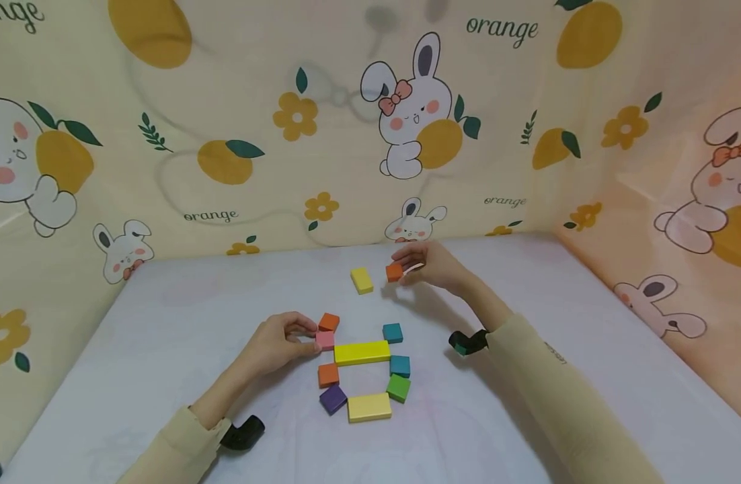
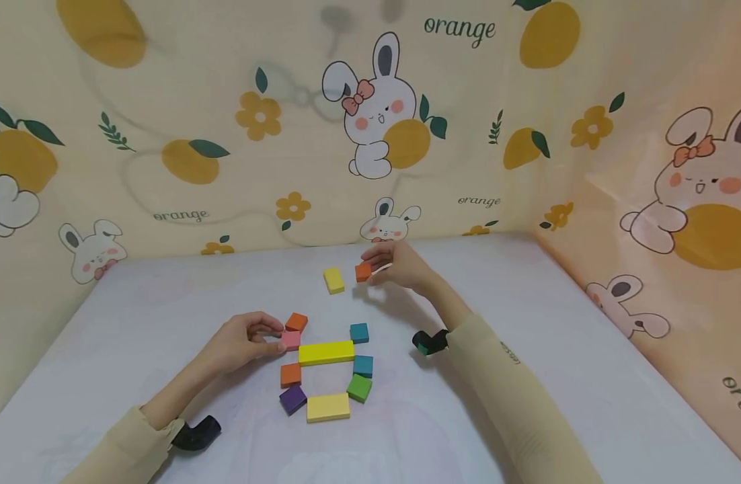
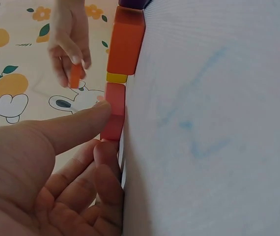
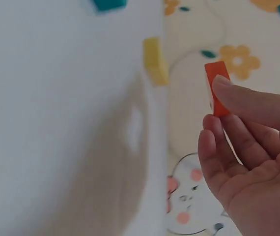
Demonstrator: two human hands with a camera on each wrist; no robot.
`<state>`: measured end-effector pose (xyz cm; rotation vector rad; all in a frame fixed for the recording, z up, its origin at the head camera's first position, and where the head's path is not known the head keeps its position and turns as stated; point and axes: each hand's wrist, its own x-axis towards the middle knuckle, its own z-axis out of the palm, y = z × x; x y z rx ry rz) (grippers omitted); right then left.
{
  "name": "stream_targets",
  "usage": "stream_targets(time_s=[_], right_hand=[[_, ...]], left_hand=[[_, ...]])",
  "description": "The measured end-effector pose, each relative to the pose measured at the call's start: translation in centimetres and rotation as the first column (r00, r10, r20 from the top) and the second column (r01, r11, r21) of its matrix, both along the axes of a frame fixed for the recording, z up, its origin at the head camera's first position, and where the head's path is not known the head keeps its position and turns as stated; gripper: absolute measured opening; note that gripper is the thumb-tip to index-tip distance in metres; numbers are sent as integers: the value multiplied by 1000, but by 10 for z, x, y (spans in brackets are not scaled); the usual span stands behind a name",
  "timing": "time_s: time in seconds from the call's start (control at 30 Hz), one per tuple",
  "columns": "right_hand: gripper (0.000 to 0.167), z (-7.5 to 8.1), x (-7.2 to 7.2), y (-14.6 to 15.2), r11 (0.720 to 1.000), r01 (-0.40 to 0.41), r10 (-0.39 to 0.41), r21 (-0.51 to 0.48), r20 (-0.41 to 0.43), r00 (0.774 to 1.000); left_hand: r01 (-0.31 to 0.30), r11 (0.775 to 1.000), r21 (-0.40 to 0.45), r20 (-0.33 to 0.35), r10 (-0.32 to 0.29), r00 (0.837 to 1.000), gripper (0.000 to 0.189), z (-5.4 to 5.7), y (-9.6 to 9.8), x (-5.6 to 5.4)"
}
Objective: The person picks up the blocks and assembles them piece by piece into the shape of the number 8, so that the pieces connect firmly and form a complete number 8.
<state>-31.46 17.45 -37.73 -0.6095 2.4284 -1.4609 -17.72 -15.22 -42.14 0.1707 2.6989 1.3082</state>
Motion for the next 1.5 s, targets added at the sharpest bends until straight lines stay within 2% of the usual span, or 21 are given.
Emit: stream_targets(time_s=[0.17, 0.37, 0.47, 0.6, 0.77, 1.13, 1.5], right_hand=[[45, 7, 23, -3, 999, 22, -22, -24, -26, 999], [44, 0, 38, -7, 998, 26, -26, -52, -8, 1000], [44, -1, 42, -9, 1000, 23, -23, -19, -6, 1000], [44, -1, 44, -12, 999, -2, 3, 50, -22, 1000], [44, -6, 42, -16, 994, -56, 57, 97, -4, 998], [41, -20, 37, -13, 985, -109, 105, 133, 39, 994], [37, -22, 41, -17, 986, -99, 95, 135, 38, 995]], left_hand=[[2, 1000, 2, -3, -2, 1000, 33, 1, -2, 2], [-1, 1000, -2, -6, 1, 1000, 33, 1, -4, 5], [7, 1000, 2, -8, -7, 1000, 33, 1, -4, 4], [17, 1000, 4, -13, -16, 1000, 32, 2, -5, 4], [21, 1000, 7, -17, -20, 1000, 33, 4, -5, 3], [20, 1000, 12, -13, -20, 1000, 34, 3, -5, 3], [22, 1000, 7, -14, -21, 1000, 34, 2, -3, 3]])
